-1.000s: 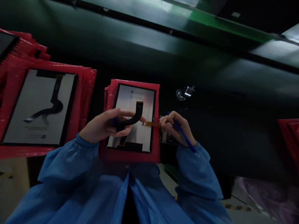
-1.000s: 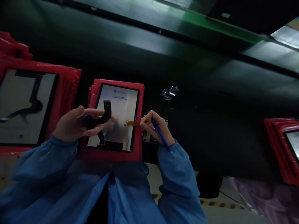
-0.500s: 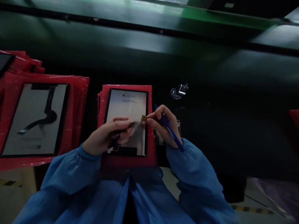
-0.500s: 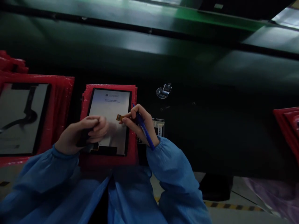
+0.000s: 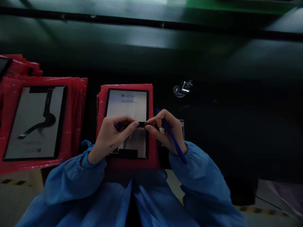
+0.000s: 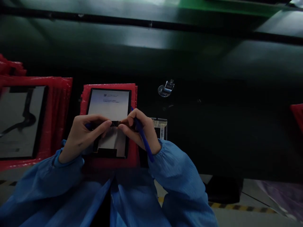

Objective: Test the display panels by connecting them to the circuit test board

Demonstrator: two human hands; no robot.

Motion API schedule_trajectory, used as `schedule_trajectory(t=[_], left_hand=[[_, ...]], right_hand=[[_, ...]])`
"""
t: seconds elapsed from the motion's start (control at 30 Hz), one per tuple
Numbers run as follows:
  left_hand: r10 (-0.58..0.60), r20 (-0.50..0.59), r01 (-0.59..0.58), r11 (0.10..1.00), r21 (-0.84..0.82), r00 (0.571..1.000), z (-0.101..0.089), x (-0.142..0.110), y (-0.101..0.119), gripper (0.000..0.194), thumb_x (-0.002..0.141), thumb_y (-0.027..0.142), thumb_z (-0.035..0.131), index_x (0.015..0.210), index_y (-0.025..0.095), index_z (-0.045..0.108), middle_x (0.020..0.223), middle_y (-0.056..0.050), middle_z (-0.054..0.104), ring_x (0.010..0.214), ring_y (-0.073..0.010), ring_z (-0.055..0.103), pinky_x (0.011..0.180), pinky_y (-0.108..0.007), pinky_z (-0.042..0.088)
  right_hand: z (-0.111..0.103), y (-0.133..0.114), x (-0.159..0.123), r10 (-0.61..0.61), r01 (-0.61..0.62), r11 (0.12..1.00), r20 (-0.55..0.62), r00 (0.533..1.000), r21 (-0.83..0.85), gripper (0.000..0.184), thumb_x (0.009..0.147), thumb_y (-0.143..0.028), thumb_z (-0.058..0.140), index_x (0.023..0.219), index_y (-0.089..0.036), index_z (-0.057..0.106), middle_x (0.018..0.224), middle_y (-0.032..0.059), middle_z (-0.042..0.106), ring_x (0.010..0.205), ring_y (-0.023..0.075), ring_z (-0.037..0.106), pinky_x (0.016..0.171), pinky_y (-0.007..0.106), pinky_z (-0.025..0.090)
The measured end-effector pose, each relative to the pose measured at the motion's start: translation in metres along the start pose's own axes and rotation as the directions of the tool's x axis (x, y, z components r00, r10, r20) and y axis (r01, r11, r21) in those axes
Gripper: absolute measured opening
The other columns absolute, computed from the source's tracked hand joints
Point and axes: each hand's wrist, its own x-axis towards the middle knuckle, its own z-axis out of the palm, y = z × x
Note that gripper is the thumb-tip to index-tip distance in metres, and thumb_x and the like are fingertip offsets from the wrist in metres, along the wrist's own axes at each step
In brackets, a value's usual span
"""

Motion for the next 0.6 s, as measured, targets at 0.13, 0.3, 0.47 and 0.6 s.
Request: schedule_trajectory(t=[0.13, 0.3, 0.47, 0.6], left_hand=[[0.035, -0.018, -0.035, 0.999, 0.029, 0.999, 0.0003, -0.0006, -0.0008, 0.019, 0.087, 0.027, 0.066, 0.072, 0.016, 0.072, 0.053, 0.003, 0.061, 0.048, -0.009, 0.053, 0.047, -0.021, 0.041], [0.103, -0.012, -0.102, 0.991, 0.087, 0.995, -0.0006, 0.0008, -0.0016, 0.014, 0.084, 0.025, 0.069, 0.074, 0.017, 0.075, 0.06, 0.002, 0.067, 0.051, -0.0086, 0.053, 0.048, -0.02, 0.04], [0.118, 0.003, -0.117, 0.983, 0.142, 0.993, -0.0003, 0.0004, -0.0026, 0.013, 0.084, 0.025, 0.07, 0.076, 0.018, 0.077, 0.064, 0.001, 0.07, 0.054, -0.0099, 0.056, 0.05, -0.021, 0.042], [0.121, 0.028, -0.124, 0.98, 0.155, 0.992, 0.0007, -0.0004, -0.004, 0.016, 0.086, 0.028, 0.067, 0.078, 0.019, 0.078, 0.068, 0.0, 0.073, 0.058, -0.0116, 0.06, 0.053, -0.021, 0.045]], right_hand=[[0.0004, -0.0006, -0.0009, -0.006, 0.006, 0.999, 0.004, 1.0, -0.036, 0.032, 0.086, -0.029, 0.073, 0.077, -0.025, 0.044, 0.081, 0.0003, 0.072, 0.061, 0.0135, 0.064, 0.054, 0.027, 0.051], [0.0, 0.0004, -0.0014, 0.026, -0.025, 0.999, 0.025, 0.999, -0.04, 0.031, 0.086, -0.031, 0.073, 0.077, -0.025, 0.044, 0.081, 0.0, 0.073, 0.066, 0.015, 0.067, 0.059, 0.029, 0.056], [-0.0004, 0.0028, -0.0014, 0.013, -0.012, 0.999, 0.039, 0.999, -0.045, 0.031, 0.086, -0.032, 0.074, 0.077, -0.026, 0.046, 0.081, -0.0001, 0.071, 0.069, 0.0164, 0.069, 0.061, 0.032, 0.057], [-0.0001, 0.0032, -0.0012, 0.003, -0.001, 0.999, 0.043, 0.999, -0.042, 0.031, 0.087, -0.028, 0.074, 0.076, -0.026, 0.045, 0.081, -0.0004, 0.069, 0.07, 0.0165, 0.068, 0.063, 0.032, 0.057]])
